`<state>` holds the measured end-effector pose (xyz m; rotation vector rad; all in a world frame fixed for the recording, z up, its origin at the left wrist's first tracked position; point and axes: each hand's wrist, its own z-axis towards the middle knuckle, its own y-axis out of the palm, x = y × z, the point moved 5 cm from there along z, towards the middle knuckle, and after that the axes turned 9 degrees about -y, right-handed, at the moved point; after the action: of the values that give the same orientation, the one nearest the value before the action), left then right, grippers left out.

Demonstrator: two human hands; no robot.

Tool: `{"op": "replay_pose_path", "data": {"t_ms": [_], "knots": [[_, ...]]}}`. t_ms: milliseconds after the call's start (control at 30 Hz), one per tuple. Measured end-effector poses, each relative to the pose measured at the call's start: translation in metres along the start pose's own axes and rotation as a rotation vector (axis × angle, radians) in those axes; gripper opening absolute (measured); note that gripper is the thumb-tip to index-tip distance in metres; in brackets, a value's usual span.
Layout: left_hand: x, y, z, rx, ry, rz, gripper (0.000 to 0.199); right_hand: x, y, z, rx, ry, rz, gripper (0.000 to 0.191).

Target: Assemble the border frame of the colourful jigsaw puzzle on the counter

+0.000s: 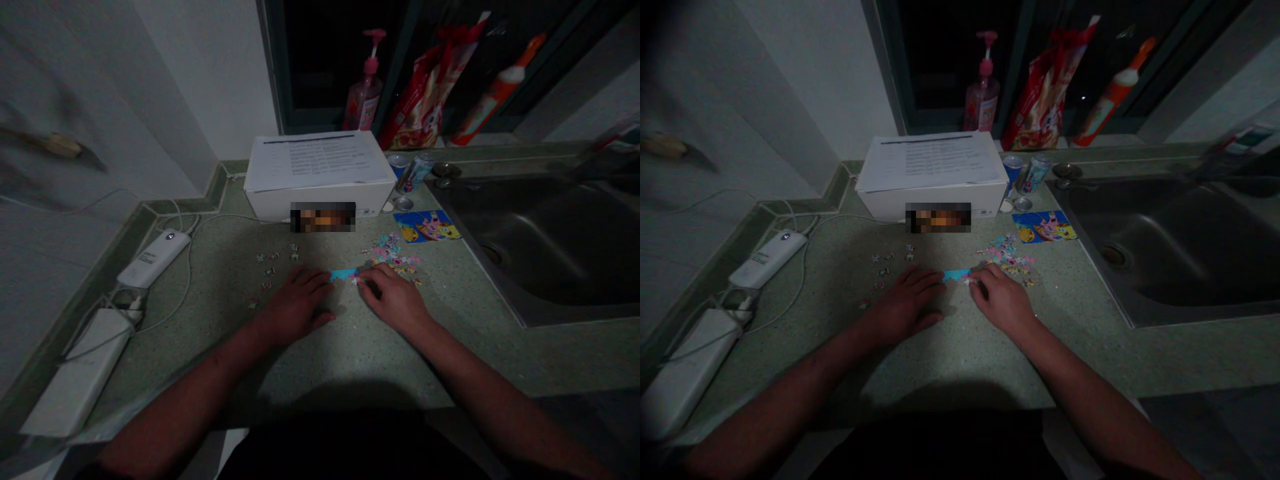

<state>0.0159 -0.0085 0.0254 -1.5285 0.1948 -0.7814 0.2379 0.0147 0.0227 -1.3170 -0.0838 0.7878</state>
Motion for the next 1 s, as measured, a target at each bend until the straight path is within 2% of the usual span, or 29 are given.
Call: {"op": "replay_pose_path", "data": {"t_ms": [1000], "knots": [[-0.0007,0.002,-0.0001,-0.015,-0.004,0.0,0.051,0.0029,0.0028,0.0007,-0.046,-0.024,-0.066,0.019]]}}
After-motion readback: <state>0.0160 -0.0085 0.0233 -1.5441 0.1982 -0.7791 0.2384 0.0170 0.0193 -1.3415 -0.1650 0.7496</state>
